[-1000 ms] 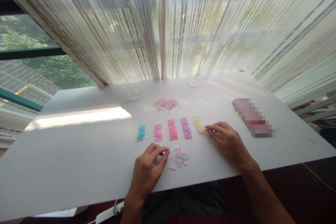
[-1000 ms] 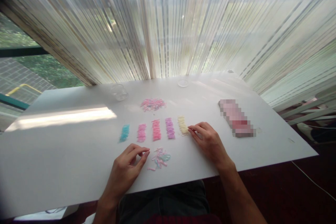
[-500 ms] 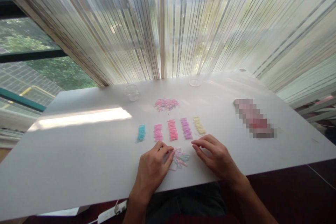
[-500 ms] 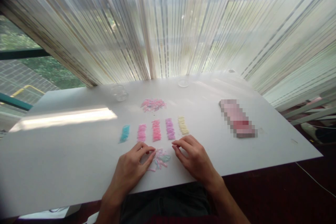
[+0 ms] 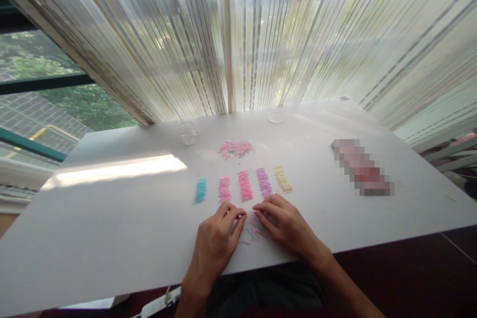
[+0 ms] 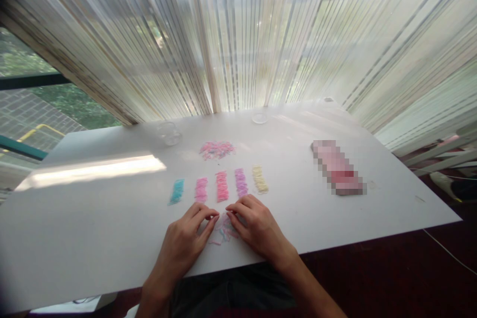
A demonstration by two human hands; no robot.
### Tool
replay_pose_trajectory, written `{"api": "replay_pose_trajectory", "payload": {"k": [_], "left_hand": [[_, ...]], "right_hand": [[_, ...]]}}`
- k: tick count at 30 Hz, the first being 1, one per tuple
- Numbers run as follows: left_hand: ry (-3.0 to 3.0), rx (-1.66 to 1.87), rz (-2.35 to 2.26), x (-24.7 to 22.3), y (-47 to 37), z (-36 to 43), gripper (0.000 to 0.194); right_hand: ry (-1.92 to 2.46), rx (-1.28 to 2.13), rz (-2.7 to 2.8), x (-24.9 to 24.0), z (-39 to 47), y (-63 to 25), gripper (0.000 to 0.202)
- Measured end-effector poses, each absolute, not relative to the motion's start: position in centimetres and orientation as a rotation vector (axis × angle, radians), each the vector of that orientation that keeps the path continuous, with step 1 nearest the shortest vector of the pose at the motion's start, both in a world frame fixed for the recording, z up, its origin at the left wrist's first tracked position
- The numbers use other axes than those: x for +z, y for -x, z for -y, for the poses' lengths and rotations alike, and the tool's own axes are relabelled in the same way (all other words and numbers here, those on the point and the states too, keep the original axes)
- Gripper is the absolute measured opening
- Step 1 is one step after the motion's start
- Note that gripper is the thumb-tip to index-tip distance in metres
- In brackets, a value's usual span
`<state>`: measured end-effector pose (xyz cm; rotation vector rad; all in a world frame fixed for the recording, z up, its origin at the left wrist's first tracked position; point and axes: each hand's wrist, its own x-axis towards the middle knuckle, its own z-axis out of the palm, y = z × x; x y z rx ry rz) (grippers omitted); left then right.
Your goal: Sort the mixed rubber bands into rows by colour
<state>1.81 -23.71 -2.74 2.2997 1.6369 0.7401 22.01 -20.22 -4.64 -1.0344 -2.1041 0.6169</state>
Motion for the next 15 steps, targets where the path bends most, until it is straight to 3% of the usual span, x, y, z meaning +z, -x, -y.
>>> {"api": "replay_pose_trajectory", "payload": {"k": [15], "left_hand": [[-2.230, 0.825, -1.543, -2.30, -1.42, 23.86, 0.016]], "right_hand": [[0.971, 0.680, 2.039, -3.97, 20.51, -22.28, 0.008]]}}
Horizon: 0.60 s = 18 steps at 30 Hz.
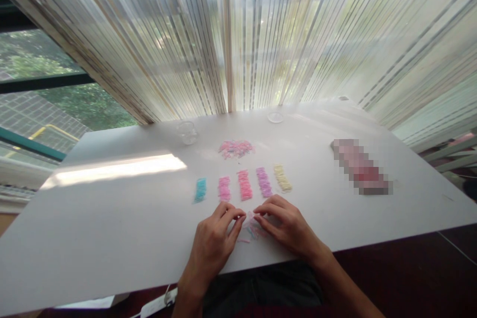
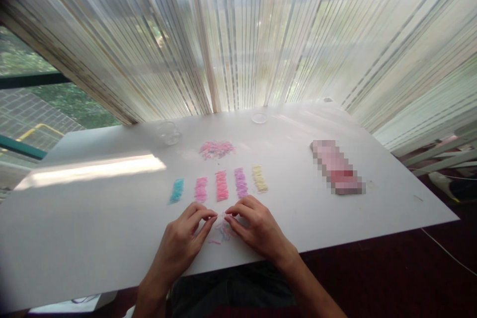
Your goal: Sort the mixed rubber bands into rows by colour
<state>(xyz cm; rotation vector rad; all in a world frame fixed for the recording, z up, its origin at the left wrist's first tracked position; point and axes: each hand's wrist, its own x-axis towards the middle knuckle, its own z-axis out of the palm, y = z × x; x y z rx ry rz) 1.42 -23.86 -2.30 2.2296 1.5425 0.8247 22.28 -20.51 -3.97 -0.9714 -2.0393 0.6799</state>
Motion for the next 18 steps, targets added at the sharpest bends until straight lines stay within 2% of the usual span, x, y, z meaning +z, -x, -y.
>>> {"api": "replay_pose_trajectory", "payload": {"k": [18], "left_hand": [[-2.150, 0.935, -1.467, -2.61, -2.16, 23.90, 0.014]], "right_hand": [[0.907, 0.678, 1.944, -4.12, 20.79, -22.39, 0.010]]}}
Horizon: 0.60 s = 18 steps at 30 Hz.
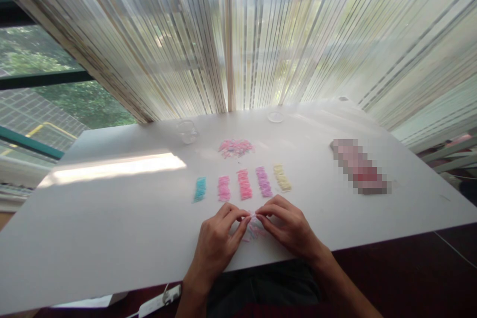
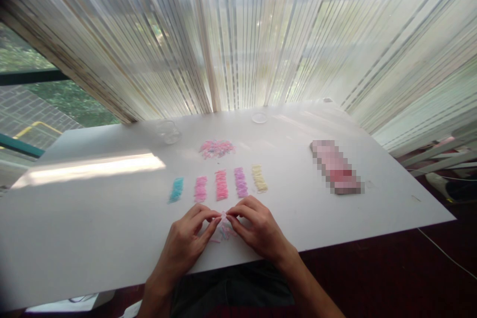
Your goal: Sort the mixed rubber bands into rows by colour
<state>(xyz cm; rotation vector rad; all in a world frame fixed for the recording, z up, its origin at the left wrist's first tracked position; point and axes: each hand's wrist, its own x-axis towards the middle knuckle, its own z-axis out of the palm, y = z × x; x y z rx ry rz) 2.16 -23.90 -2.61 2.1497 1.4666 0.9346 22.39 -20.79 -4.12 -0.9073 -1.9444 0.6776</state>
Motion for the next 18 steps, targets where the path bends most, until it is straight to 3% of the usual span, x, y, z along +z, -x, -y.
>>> {"api": "replay_pose_trajectory", "payload": {"k": [18], "left_hand": [[-2.129, 0.970, -1.429, -2.83, -2.24, 24.03, 0.010]], "right_hand": [[0.883, 0.732, 1.952, -4.15, 20.85, -22.48, 0.009]]}}
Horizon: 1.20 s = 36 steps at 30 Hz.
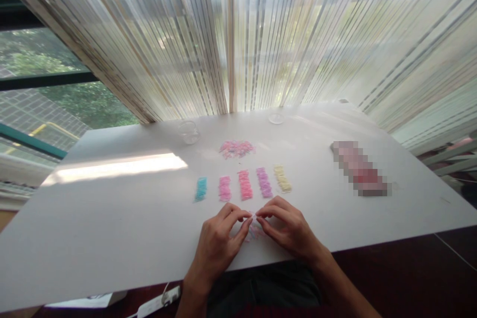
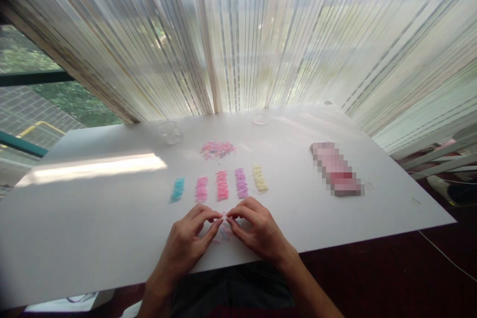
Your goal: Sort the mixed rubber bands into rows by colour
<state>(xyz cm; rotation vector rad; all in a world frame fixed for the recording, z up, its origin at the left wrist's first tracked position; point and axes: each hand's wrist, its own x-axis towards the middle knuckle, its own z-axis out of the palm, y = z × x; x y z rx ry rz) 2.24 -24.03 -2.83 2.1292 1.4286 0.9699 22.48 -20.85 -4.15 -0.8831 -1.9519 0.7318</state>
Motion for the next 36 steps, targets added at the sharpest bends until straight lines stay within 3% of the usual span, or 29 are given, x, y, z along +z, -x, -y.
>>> {"api": "replay_pose_trajectory", "payload": {"k": [36], "left_hand": [[-2.095, 1.025, -1.395, -2.80, -2.12, 23.88, 0.009]], "right_hand": [[0.894, 0.729, 1.944, -4.27, 20.84, -22.54, 0.007]]}}
